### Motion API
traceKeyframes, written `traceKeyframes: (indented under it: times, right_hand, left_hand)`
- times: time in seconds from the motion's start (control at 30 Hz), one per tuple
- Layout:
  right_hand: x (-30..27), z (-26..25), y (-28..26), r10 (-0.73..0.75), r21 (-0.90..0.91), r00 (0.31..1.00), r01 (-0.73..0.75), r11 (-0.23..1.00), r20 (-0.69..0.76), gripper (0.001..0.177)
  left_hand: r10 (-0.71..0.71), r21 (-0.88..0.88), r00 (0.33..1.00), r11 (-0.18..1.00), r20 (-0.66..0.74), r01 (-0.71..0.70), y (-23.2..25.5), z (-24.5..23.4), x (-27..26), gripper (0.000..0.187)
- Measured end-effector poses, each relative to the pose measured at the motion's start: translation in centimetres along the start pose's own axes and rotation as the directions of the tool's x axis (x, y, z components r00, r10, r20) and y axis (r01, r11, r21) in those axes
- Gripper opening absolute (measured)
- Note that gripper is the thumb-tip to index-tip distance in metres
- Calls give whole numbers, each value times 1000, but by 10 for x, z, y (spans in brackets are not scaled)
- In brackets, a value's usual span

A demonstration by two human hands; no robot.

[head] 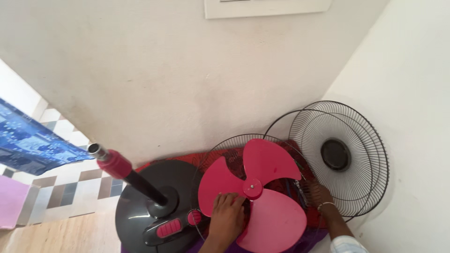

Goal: The person assembles a pink standing fan by attaching the blades to the motor hub, securing them with a nut, and then fitting the front protective cage. The task is performed by hand without visible tools.

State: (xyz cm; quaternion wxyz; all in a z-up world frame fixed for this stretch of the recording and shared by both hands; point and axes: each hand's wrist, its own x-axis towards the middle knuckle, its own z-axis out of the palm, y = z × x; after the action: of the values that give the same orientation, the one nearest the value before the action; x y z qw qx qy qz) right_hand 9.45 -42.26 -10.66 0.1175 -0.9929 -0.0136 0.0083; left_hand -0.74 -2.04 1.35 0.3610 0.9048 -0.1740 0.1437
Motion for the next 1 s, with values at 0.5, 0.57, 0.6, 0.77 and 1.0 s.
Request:
traceKeyframes:
  times: [0.5, 0.57, 0.6, 0.77, 1.0]
  right_hand:
    - [-40, -165, -101, 128, 534, 829, 224, 815, -544, 42]
    - [-39, -179, -132, -6, 606, 896, 306, 734, -445, 42]
    - [-37, -181, -148, -131, 566, 906, 358, 742, -402, 41]
    - [-21, -170, -208, -553, 412, 819, 562, 717, -155, 43]
    - [-7, -150, -229, -553, 356, 832, 501, 789, 53, 41]
  left_hand:
    - [92, 87, 996, 992, 15, -93, -18, 17, 23, 30]
    - [94, 83, 996, 992, 10, -94, -18, 24, 28, 31]
    - [93, 83, 996, 992, 7, -93, -19, 26, 31, 32]
    - [28, 88, 998, 996, 54, -33, -18, 35, 44, 34]
    - [-3, 16, 997, 1000, 75, 2, -24, 31, 51, 49]
